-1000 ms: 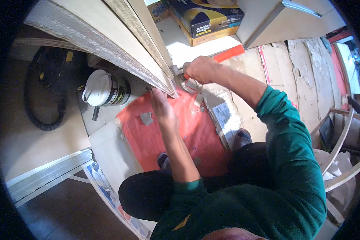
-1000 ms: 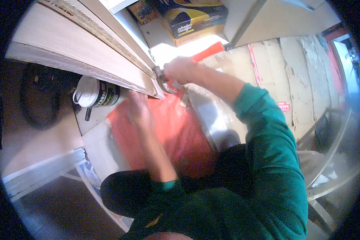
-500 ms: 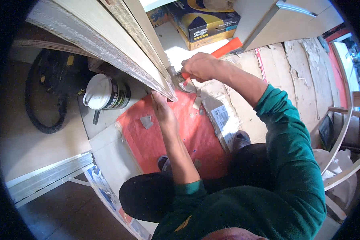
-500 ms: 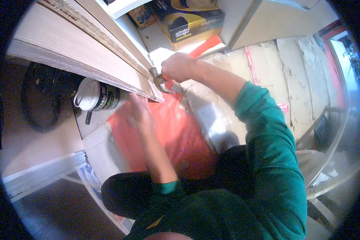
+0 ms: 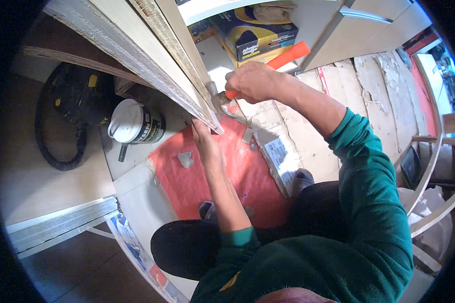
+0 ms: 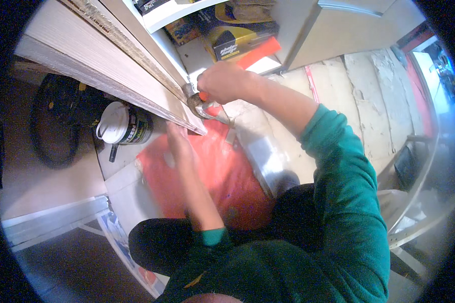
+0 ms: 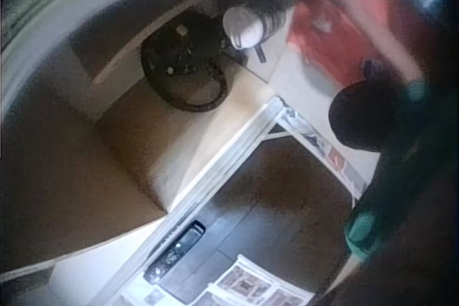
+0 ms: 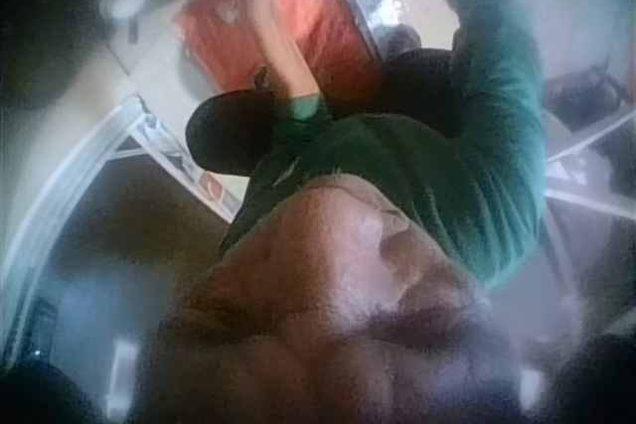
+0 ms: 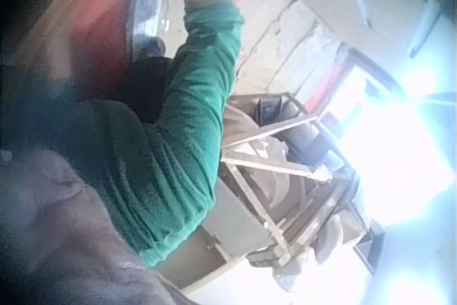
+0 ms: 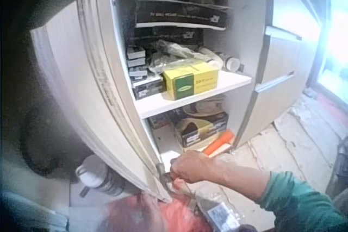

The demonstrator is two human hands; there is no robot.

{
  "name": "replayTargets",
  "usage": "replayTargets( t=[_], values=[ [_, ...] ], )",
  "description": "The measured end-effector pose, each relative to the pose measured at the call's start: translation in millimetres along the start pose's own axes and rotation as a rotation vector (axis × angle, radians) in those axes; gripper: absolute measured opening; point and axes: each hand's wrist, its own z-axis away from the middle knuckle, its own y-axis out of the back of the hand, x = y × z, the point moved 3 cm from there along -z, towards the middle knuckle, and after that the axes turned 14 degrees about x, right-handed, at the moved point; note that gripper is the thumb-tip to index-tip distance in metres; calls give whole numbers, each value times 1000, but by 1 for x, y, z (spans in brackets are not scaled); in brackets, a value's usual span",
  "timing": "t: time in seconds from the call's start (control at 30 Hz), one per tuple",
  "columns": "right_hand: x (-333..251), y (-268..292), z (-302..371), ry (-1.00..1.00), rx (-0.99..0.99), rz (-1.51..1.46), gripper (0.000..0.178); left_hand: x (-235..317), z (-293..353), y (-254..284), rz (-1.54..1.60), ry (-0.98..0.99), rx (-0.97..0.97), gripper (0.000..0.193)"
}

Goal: The person installs a wooden trim piece onto the edge of a cabinet door. They use a hammer to tap the trim into place and a utility knife to trim the excess length.

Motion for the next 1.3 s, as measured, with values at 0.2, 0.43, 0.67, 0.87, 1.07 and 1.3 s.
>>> replayTargets(
  t=[0.2, 0.43, 0.67, 0.87, 1.07, 1.3],
  values=[
    [2, 15, 1, -26, -17, 47, 13, 2, 2, -3, -29, 26, 32, 62],
    [-2, 30, -1, -42, -113, 52, 15, -9, -4, 7, 3, 8, 14, 63],
    [3, 37, -3, 5, -58, 62, 18, -7, 0, 2, -50, -8, 61, 61],
    [-4, 66, 0, -36, 65, -52, 20, -3, 2, 5, -30, -16, 77, 61],
    [-6, 62, 14, 0, 101, 33, 23, -6, -5, 12, -80, -28, 35, 63],
    [8, 8, 45, -1, 745, -277, 34, -17, -7, 5, -118, -50, 89, 65]
  ],
)
